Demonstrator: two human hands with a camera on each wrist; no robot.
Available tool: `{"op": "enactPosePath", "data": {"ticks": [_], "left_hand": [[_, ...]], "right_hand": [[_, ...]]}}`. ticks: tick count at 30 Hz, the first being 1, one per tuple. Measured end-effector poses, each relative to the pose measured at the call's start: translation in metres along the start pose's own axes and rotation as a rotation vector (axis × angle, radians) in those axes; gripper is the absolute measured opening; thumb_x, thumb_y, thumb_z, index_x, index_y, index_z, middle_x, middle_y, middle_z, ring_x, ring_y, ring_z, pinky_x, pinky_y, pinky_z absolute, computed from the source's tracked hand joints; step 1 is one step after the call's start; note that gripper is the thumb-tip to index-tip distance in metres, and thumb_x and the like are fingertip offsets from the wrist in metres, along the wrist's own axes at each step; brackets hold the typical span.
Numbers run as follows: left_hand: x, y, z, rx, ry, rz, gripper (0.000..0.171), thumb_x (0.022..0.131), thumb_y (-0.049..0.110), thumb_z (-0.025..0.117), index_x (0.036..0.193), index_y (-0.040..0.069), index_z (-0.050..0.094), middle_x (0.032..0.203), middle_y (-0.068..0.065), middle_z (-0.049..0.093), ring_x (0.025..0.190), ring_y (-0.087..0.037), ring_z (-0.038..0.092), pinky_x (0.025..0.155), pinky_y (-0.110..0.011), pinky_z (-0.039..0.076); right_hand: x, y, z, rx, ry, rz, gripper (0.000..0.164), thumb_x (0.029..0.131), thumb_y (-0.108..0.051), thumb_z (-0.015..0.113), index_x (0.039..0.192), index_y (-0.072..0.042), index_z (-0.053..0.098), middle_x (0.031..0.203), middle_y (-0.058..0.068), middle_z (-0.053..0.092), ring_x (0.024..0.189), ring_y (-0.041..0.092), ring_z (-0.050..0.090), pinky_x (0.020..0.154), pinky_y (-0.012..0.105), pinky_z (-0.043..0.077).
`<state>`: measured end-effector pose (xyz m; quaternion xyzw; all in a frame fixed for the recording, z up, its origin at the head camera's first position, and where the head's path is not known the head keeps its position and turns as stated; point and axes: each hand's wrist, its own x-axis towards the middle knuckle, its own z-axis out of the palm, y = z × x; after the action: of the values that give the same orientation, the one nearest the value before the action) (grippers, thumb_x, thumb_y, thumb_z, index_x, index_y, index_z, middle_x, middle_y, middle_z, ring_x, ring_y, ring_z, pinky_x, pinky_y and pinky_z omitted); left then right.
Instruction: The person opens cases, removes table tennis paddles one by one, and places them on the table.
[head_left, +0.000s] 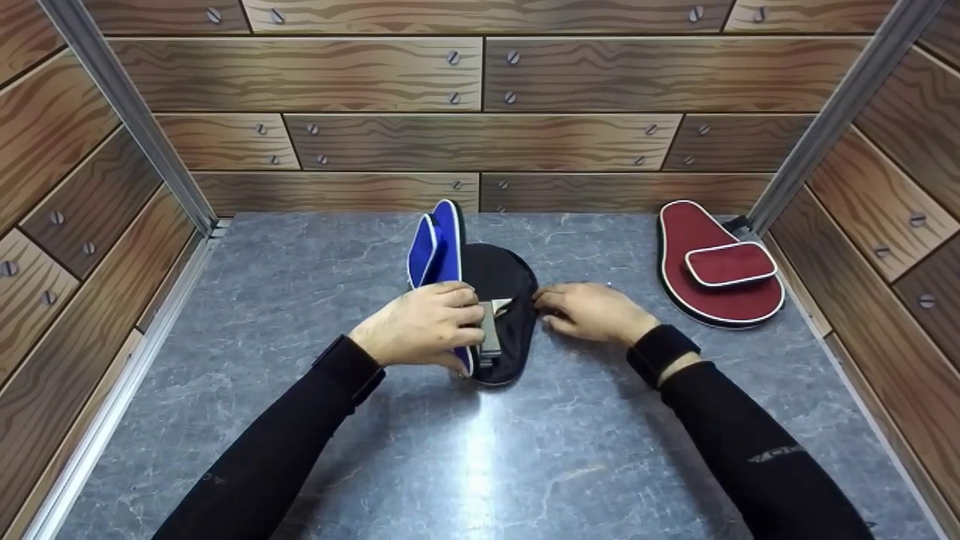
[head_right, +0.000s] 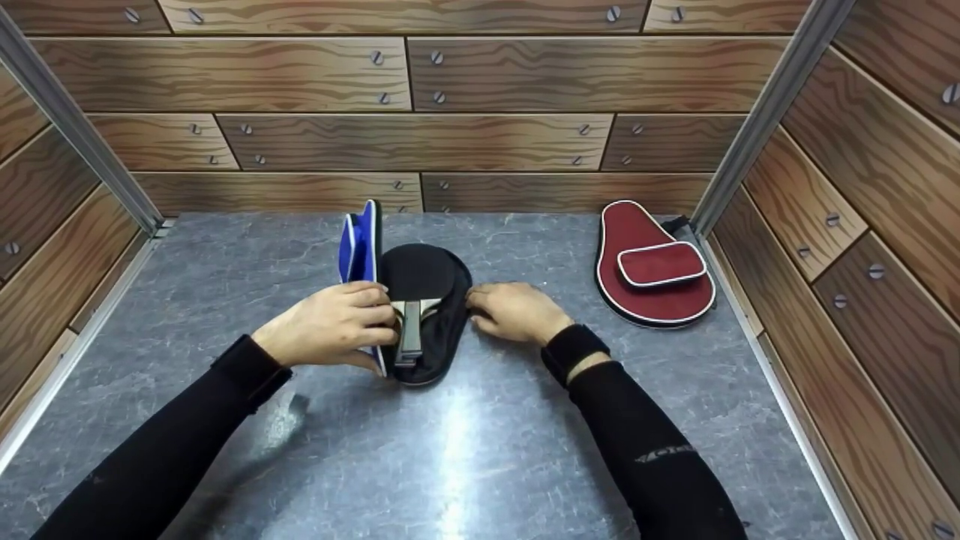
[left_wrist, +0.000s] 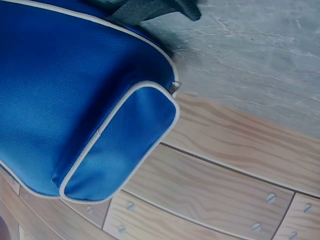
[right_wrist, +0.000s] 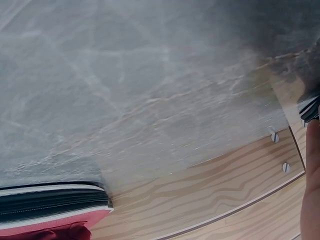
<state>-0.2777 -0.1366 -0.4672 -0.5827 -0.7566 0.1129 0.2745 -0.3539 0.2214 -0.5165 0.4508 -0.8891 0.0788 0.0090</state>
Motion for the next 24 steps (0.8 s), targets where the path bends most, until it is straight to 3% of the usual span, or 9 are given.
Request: {"op": "enactPosePath", "data": {"ticks": [7, 14, 24], "left_hand": [[-0.004, -0.004, -0.001, -0.032, -0.015, -0.022, 0.049, 0.089, 0.072, 0.087, 0.105, 0.028, 0.075, 0.112, 0.008, 0.076, 0.111, -0.022, 0.071, 0.117, -0.038, 0.059], [-0.015, -0.007, 0.003, -0.056, -0.04, -0.071, 0.048, 0.099, 0.074, 0.076, 0.102, 0.026, 0.075, 0.104, 0.007, 0.076, 0.102, -0.022, 0.073, 0.103, -0.041, 0.06], [-0.04, -0.009, 0.01, -0.14, -0.104, -0.155, 0.05, 0.11, 0.071, 0.065, 0.119, 0.024, 0.08, 0.117, 0.006, 0.084, 0.105, -0.022, 0.079, 0.093, -0.043, 0.063]], "right_hand": [[-0.003, 0.004, -0.002, -0.047, 0.045, 0.019, 0.023, 0.112, -0.025, 0.076, 0.128, -0.01, 0.08, 0.132, 0.01, 0.083, 0.121, 0.035, 0.084, 0.103, 0.058, 0.07], [-0.008, 0.007, -0.006, -0.072, 0.053, 0.058, 0.018, 0.111, -0.027, 0.079, 0.116, -0.011, 0.077, 0.121, 0.01, 0.082, 0.111, 0.037, 0.084, 0.095, 0.061, 0.07], [-0.016, 0.013, -0.007, -0.083, 0.064, 0.082, 0.017, 0.111, -0.029, 0.08, 0.114, -0.012, 0.078, 0.119, 0.009, 0.082, 0.107, 0.035, 0.084, 0.092, 0.062, 0.07]]}}
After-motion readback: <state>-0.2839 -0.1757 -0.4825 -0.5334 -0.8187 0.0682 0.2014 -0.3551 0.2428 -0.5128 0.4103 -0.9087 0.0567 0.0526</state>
